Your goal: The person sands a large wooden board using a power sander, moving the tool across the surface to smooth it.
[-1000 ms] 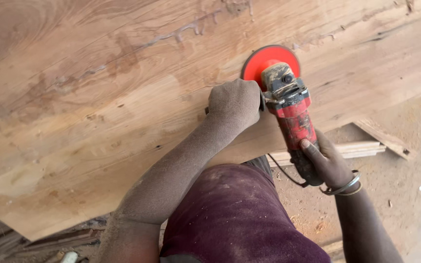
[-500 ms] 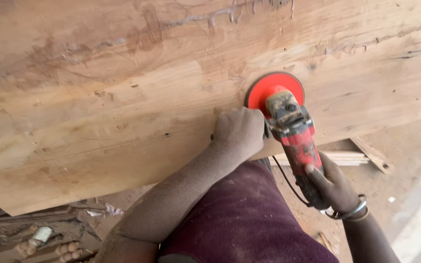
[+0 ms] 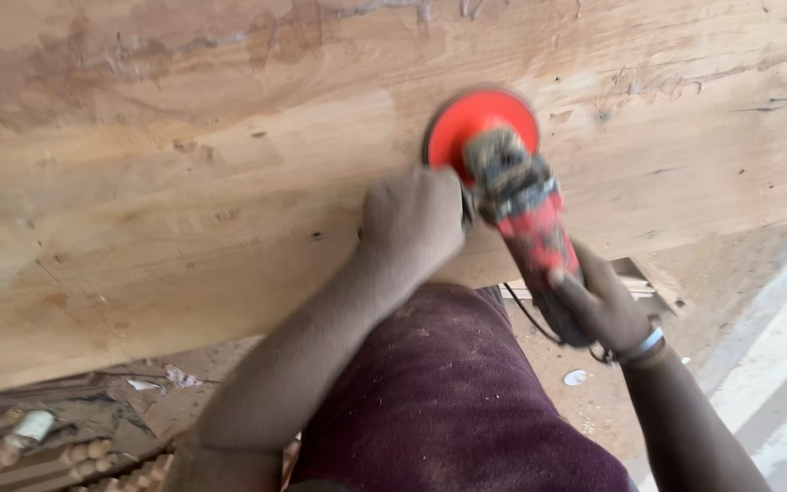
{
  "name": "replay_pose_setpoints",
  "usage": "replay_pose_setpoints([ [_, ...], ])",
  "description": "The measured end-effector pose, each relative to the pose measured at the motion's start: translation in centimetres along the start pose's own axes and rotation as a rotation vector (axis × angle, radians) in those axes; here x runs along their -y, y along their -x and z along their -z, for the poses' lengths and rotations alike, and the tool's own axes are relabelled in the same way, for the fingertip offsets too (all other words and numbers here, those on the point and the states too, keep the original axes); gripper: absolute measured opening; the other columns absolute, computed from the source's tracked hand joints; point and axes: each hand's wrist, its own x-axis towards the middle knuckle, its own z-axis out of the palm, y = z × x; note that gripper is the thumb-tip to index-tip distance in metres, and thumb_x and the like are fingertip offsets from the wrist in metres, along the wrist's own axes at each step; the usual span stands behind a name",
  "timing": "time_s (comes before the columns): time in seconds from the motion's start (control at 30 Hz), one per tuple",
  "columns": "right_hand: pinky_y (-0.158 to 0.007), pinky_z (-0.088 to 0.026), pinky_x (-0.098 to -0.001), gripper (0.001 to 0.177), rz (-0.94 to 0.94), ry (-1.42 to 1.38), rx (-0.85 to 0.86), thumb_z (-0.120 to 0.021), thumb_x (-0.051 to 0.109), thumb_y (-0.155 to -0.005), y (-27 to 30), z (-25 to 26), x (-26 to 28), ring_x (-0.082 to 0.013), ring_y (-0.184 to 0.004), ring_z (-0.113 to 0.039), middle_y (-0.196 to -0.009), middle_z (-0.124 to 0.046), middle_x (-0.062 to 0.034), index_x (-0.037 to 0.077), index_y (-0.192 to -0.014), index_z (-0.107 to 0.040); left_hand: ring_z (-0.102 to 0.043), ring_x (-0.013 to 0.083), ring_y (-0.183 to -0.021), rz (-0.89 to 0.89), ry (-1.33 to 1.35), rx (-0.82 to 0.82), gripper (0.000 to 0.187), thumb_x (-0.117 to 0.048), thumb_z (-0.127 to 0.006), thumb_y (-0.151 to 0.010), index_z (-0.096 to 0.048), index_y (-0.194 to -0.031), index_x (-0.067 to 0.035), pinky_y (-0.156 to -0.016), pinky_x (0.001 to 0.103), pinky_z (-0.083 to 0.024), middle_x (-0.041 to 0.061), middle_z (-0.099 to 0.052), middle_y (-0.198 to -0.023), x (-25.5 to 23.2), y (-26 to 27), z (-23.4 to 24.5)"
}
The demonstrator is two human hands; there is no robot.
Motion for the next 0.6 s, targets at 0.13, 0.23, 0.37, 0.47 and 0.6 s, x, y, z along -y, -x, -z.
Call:
replay_pose_setpoints([
  [0.13, -0.080, -0.059, -0.0368, 0.073, 0.078, -0.039, 0.007, -0.056, 0.044, -0.097, 1.7, -1.0, -0.1, -0.0215, -0.096, -0.068, -0.114, -0.070, -0.0185, -0.003, -0.151, -0.039, -0.056, 0.0145, -0.050, 0.017, 0.029, 0.107, 0.014, -0.020, -0.074, -0.083, -0.068, -0.075, -0.011, -0.044, 0.037, -0.045, 0.006, -0.058, -0.061, -0.1, 1.0, 0.6],
  [0.23, -0.080, -0.056, -0.0380, 0.069, 0.140, -0.038, -0.001, -0.057, 0.043, -0.102, 2.4, -1.6, -2.8, -0.0223, -0.095, -0.066, -0.112, -0.069, -0.0209, -0.008, -0.146, -0.046, -0.053, 0.0144, -0.049, -0.039, 0.038, 0.092, 0.023, -0.028, -0.076, -0.083, -0.067, -0.073, -0.009, -0.041, 0.035, -0.045, 0.006, -0.057, -0.059, -0.6, 1.3, -0.3],
  [0.37, -0.060, -0.063, -0.0384, 0.067, -0.003, -0.110, 0.049, -0.055, 0.048, -0.095, 1.9, -0.6, -4.7, -0.0216, -0.071, -0.073, -0.093, -0.076, -0.0170, -0.004, -0.137, -0.054, -0.053, 0.0109, -0.044, -0.087, -0.033, 0.037, 0.020, -0.021, -0.070, -0.092, -0.066, -0.077, -0.009, -0.037, 0.032, -0.046, 0.004, -0.057, -0.055, -0.2, -0.8, -2.1],
  [0.47, -0.067, -0.061, -0.0337, 0.068, 0.000, -0.152, -0.014, -0.056, 0.048, -0.094, 4.1, -2.1, -3.2, -0.0183, -0.080, -0.071, -0.097, -0.072, -0.0119, -0.001, -0.140, -0.047, -0.051, 0.0084, -0.045, -0.082, -0.052, 0.026, 0.018, -0.019, -0.070, -0.090, -0.065, -0.075, -0.010, -0.034, 0.031, -0.043, 0.004, -0.055, -0.056, -1.9, 1.6, -3.0],
  [0.6, -0.066, -0.062, -0.0300, 0.069, 0.035, -0.150, -0.015, -0.055, 0.050, -0.094, 2.9, -2.0, -1.2, -0.0167, -0.077, -0.072, -0.093, -0.073, -0.0092, -0.001, -0.140, -0.048, -0.049, 0.0109, -0.043, -0.093, -0.051, -0.019, 0.022, -0.026, -0.072, -0.087, -0.065, -0.074, -0.009, -0.035, 0.034, -0.040, 0.004, -0.054, -0.054, -1.0, 0.1, -2.5],
])
